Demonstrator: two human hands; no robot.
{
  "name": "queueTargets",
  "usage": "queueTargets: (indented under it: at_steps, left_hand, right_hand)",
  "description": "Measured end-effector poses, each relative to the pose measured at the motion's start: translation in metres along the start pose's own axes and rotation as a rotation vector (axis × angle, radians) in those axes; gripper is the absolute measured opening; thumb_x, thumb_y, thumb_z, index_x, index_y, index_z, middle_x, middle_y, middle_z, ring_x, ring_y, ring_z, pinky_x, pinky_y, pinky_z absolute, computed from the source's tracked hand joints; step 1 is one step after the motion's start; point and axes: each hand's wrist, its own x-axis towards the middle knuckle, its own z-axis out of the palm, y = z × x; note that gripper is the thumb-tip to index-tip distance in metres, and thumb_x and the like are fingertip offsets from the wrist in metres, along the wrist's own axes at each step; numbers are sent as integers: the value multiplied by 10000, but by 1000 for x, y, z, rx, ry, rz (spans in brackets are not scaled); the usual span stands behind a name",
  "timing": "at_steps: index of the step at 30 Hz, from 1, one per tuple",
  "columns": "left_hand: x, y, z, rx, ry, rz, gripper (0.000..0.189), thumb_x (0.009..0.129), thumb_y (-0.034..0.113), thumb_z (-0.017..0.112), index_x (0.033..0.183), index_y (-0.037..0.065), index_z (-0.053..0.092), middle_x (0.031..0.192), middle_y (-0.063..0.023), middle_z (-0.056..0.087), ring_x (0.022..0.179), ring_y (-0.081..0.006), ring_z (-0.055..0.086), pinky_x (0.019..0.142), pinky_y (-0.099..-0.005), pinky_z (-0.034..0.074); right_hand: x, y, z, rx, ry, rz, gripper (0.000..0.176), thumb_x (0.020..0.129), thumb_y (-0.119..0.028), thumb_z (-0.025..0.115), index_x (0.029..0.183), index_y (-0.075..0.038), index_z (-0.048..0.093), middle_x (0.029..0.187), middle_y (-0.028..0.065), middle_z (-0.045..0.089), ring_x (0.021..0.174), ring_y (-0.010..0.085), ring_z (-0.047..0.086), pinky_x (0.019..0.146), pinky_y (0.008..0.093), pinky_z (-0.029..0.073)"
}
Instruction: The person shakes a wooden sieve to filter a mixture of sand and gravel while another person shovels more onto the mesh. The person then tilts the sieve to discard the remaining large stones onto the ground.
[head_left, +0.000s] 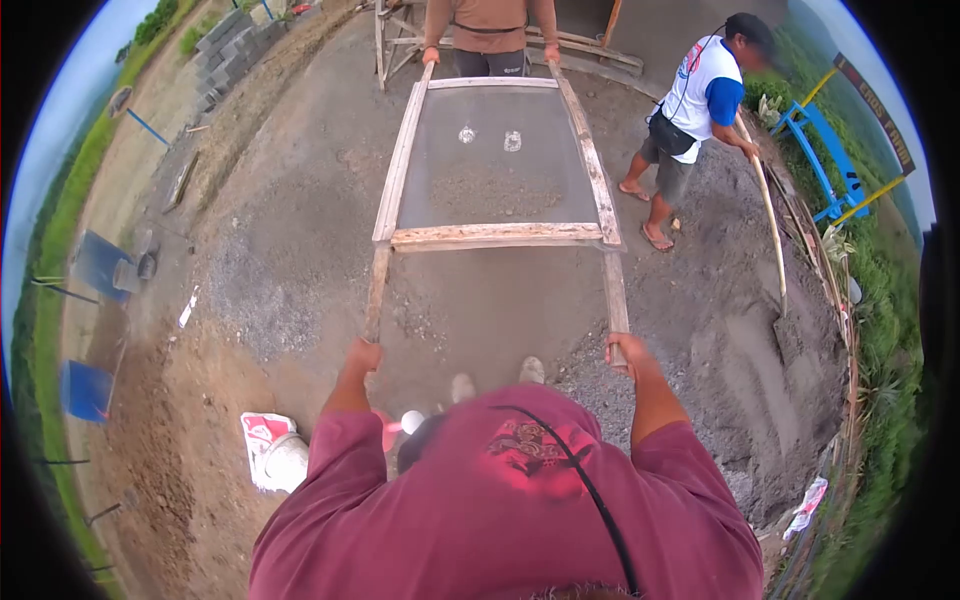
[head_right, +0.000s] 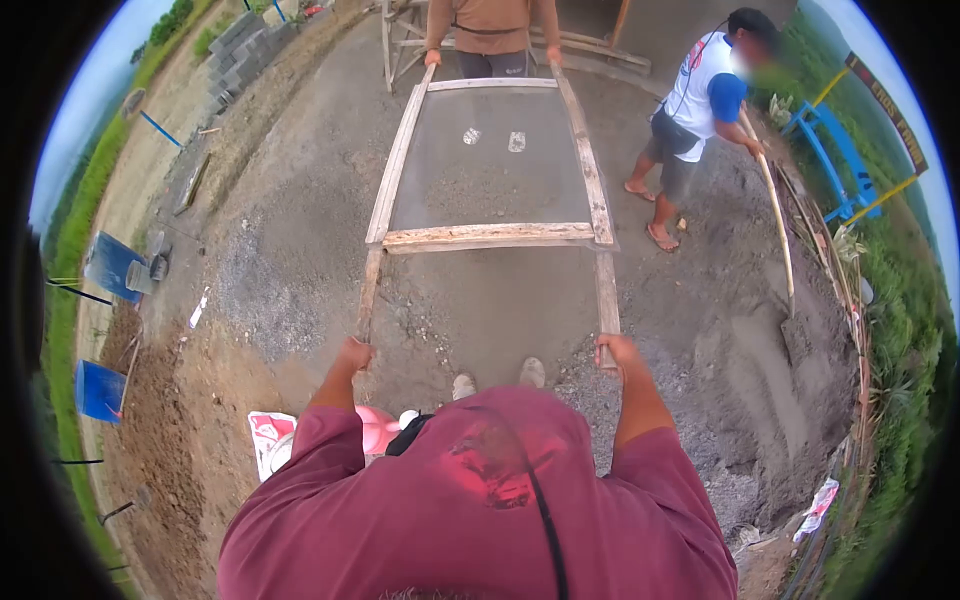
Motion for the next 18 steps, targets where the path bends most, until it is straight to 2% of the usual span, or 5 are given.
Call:
queueTargets:
  at_steps: [6,11,13,15,18]
  left_hand:
    - [-45,138,-110,-173,-88,53,280,685,227,672,747,-41,719,723,-233,706,739,-381,733,661,-451,564]
    - [-90,-33,51,37,-176,-37,401,721,296,675,903,-58,726,918,-290,717,955,-415,716,853,-465,557]
    - [-136,-120,83,321,-411,219,388,751,323,715,881,-43,725,855,-235,730,794,-348,735,725,-482,565]
    - [-206,-130,68,-65,-253,-56,304,753,229,763,893,-34,700,754,-165,699,693,-233,698,586,-409,536]
    - [-232,-122,48,-91,-271,-77,285,737,168,787,914,-35,694,716,-143,680,670,-199,666,565,-388,523]
  right_hand:
    - [-31,-133,-27,-47,25,-45,199,793,-305,684,909,-154,628,736,-14,654,641,143,644,740,415,504]
    - [-18,92,-28,77,41,-42,226,792,-208,687,904,-14,660,718,100,644,586,231,643,534,378,522]
    - [-46,180,-27,179,-27,74,210,759,-158,714,859,25,697,725,121,674,593,261,667,548,381,522]
    - [-37,279,-35,-246,145,13,306,750,-176,734,932,70,721,842,147,722,675,272,690,643,399,541]
    - [-43,250,-42,-426,147,-192,310,749,-176,735,938,69,716,836,145,718,693,274,692,646,406,546]
